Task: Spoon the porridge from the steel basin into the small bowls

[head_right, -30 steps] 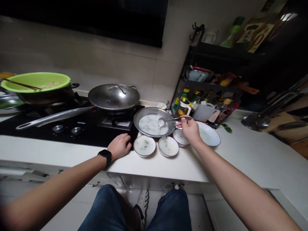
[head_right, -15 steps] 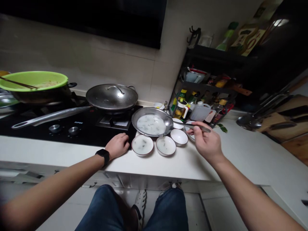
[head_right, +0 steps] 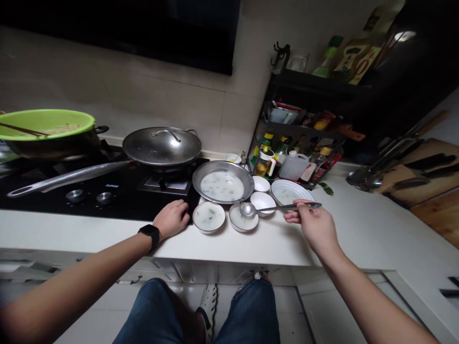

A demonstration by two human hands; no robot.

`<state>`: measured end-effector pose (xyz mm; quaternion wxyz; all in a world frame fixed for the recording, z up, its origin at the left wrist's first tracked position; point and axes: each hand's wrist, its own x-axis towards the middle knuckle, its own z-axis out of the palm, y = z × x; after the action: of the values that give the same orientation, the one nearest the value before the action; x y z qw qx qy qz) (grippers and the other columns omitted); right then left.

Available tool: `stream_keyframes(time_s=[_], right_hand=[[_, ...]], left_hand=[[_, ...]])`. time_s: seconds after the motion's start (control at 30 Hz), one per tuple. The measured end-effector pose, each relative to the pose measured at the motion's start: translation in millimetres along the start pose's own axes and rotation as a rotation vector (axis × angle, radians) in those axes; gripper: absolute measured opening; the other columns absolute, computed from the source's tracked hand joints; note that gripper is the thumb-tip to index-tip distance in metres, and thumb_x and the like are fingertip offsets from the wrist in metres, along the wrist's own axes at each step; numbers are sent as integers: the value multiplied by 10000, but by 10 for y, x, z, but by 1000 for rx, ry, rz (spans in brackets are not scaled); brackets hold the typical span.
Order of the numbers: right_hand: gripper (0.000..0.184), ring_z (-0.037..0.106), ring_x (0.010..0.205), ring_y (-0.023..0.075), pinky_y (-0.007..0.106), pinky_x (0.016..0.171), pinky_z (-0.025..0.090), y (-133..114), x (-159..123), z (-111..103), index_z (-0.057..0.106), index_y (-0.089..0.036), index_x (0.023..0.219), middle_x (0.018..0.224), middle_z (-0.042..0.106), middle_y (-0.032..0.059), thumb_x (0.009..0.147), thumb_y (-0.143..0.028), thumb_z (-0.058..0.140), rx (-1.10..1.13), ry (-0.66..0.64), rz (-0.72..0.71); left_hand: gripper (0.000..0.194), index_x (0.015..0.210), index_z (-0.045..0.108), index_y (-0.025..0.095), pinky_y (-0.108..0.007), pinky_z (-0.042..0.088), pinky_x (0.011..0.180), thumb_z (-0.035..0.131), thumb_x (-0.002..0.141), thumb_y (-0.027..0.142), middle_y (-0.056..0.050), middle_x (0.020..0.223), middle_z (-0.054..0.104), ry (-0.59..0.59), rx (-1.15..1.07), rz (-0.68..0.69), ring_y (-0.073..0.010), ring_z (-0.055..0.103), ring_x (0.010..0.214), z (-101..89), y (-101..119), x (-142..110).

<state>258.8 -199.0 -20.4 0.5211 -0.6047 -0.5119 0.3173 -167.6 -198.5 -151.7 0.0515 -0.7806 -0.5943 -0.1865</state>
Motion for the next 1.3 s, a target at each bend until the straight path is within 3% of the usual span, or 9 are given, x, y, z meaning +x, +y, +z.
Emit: stream_keyframes(time_s=[0.13, 0.53, 0.63, 0.77, 0.87, 0.97, 1.1, 1.2, 1.3], right_hand=[[242, 775, 591, 296, 416, 594, 705, 13, 26, 48, 646, -245, 904, 651, 759, 82, 872, -475, 715, 2, -63, -13], [261, 775, 611, 256, 368, 630, 690, -281, -45, 27, 650, -205, 962, 659, 759, 72, 876, -445, 707, -52, 14, 9], [287, 771, 618, 250, 368, 626, 677, -442, 19, 31, 661, -210, 982, 648, 750, 57, 914, -489, 655, -201, -32, -162], [283, 781, 733, 253, 379, 726, 657, -717, 181, 107, 712, -227, 1077, 737, 778, 66, 974, -452, 575, -574, -197, -625], [280, 782, 914, 276, 415, 858, 636, -857, 318, 299, 744, -232, 1121, 972, 812, 100, 979, -365, 542, -775, -374, -934], [299, 764, 1008, 270, 406, 893, 621, -855, 451, 602, 752, -224, 1157, 1134, 798, 107, 981, -292, 520, -833, -529, -1044], [295, 774, 851, 226, 339, 797, 614, -722, 673, 1039, 753, -197, 1121, 960, 817, 90, 976, -251, 503, -798, -607, -928], [296, 750, 653, 225, 311, 681, 598, -632, 913, 1283, 754, -148, 1021, 663, 760, 85, 974, -266, 486, -734, -453, -605], [342, 699, 498, 261, 357, 591, 595, -568, 1181, 1427, 757, -138, 868, 507, 677, 115, 978, -336, 501, -657, -310, -305]], left_hand=[[144, 856, 641, 205, -415, 516, 908, 505, 905, 206, -109, 924, 657, -2, -4, 2, -269, 628, 925, -2, -2, 2], [148, 854, 634, 204, -406, 505, 899, 499, 913, 212, -101, 918, 650, -11, -16, 0, -261, 625, 925, -2, -1, 7], [142, 853, 633, 204, -402, 504, 892, 503, 909, 214, -101, 916, 650, -13, -16, 2, -261, 628, 927, -6, -1, 10], [145, 846, 631, 206, -404, 505, 893, 500, 907, 207, -102, 914, 654, -12, -9, -4, -263, 630, 925, -16, 7, 11], [148, 851, 635, 206, -401, 503, 900, 498, 909, 206, -101, 919, 655, -7, -20, -9, -262, 632, 932, -18, 12, 8], [147, 856, 638, 207, -402, 504, 905, 501, 909, 208, -101, 921, 656, -5, -30, -10, -263, 631, 936, -16, 14, 5], [146, 862, 637, 205, -407, 507, 904, 500, 912, 211, -103, 918, 657, -7, -23, -9, -266, 630, 932, -19, 16, 6], [144, 866, 639, 202, -408, 509, 903, 502, 910, 212, -104, 920, 656, -9, -19, -11, -266, 632, 932, -24, 19, 8], [147, 865, 641, 200, -414, 512, 902, 501, 907, 207, -107, 923, 659, -8, -30, -12, -266, 629, 924, -24, 21, 9]])
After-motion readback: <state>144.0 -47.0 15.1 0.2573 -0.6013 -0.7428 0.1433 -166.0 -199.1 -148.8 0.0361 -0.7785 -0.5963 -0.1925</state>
